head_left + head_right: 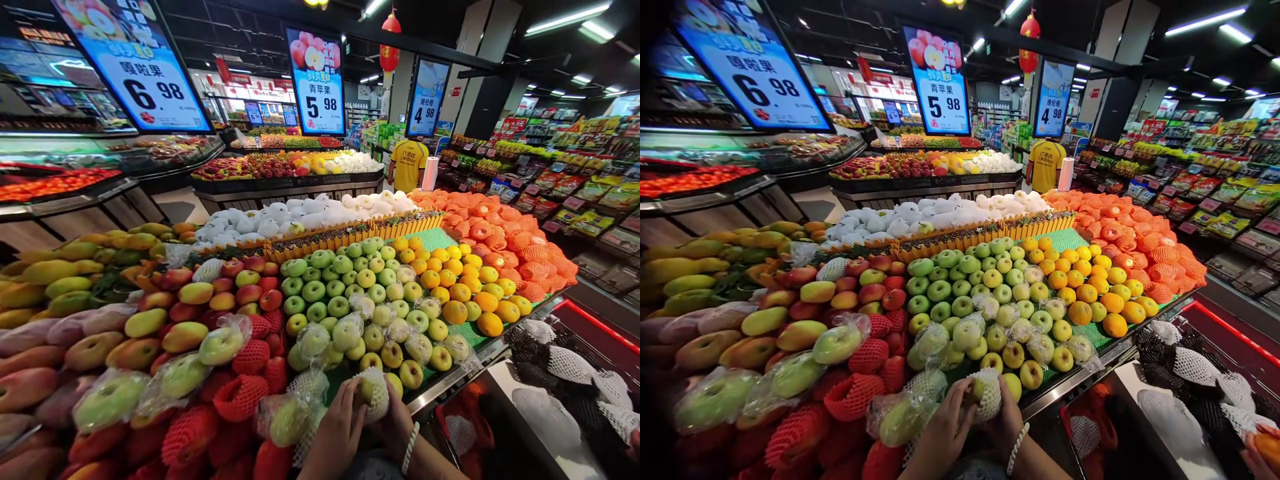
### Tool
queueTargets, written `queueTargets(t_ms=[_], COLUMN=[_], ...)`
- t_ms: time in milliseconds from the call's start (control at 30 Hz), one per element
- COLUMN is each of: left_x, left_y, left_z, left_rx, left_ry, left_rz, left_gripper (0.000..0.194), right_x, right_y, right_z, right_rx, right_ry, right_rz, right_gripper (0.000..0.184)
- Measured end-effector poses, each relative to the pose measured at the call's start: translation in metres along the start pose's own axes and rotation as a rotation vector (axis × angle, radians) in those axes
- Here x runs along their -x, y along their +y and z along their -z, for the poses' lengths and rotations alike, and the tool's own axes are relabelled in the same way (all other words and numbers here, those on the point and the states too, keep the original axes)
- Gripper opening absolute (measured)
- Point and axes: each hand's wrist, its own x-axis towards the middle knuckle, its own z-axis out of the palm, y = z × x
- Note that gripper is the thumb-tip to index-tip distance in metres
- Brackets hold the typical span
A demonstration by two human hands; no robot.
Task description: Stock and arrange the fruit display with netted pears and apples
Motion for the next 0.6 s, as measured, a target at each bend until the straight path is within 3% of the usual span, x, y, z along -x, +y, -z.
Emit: queueTargets(t_ms=[133, 233, 300, 400, 500, 600], left_x=[0.018, 0.025, 0.022, 0.011, 0.000, -0.007], left_y=[-0.032, -0.041, -0.036, -0.024, -0.026, -0.044], left_z=[-0.007, -0.005, 0.000, 0.010, 0.012, 0.003], left_rx=[-0.029, 0.011, 0.100, 0.292, 0.375, 0.282], left_ry=[-0.151, -0.198, -0.161, -0.087, 0.045, 0.160], left_rz=[0.002, 0.042, 0.098, 0.183, 0.284, 0.333], left_gripper=[0.070, 0.088, 0.084, 0.059, 0.048, 0.044], right_x=[0.003, 0.008, 0.008, 0.002, -0.008, -0.009], right_y=[0.016, 0.018, 0.014, 0.003, -0.015, -0.039], right_z=[-0.011, -0.021, -0.025, -0.022, -0.003, 0.025], right_rx=[-0.049, -0.043, -0.039, -0.024, 0.000, 0.173], right_ry=[-0.057, -0.095, -0.088, -0.050, 0.048, 0.156], right_rz=[-0.068, -0.058, -0.005, 0.074, 0.155, 0.317], right_gripper=[0.063, 0.054, 0.051, 0.057, 0.067, 0.066])
